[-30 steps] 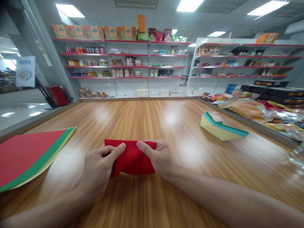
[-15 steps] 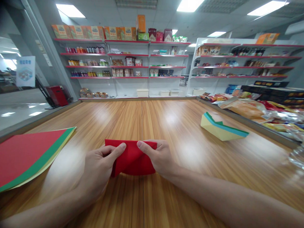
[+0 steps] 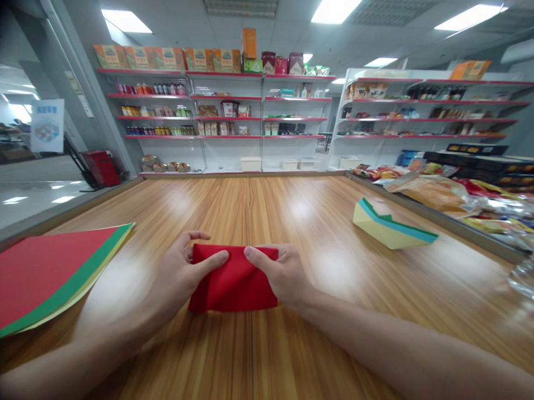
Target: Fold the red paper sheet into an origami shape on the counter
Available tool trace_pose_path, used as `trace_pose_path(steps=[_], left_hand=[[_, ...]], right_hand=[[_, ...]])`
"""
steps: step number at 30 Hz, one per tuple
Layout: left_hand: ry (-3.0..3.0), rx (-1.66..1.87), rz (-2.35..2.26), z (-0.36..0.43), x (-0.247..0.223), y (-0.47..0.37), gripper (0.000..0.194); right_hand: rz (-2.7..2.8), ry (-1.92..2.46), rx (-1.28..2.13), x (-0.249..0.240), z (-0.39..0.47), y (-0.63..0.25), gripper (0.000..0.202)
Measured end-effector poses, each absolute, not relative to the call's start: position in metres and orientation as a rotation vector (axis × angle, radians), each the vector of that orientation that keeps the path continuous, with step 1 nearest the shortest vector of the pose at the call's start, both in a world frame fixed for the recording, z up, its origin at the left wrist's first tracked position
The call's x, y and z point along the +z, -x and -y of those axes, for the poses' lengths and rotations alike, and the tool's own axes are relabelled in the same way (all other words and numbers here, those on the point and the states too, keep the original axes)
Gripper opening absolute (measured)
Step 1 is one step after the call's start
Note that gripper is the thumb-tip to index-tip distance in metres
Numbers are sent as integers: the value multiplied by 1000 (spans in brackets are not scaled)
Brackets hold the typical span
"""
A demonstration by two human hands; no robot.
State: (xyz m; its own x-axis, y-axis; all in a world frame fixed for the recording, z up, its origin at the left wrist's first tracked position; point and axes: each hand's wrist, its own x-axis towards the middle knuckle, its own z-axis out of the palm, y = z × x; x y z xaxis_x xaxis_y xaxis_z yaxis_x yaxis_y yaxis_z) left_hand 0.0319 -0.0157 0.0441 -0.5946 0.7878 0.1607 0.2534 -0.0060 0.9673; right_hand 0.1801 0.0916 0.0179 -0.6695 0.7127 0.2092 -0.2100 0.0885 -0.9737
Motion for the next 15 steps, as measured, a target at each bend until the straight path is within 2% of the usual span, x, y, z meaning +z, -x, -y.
trace_pose_path(steps=[4, 15], left_hand=[[-1246, 1384, -1629, 14, 49, -17, 27], [-1293, 1505, -1590, 26, 54, -29, 22]], right_hand=[[1705, 462, 1690, 22, -93, -183, 32], [1749, 410, 1675, 31, -96, -188, 32]])
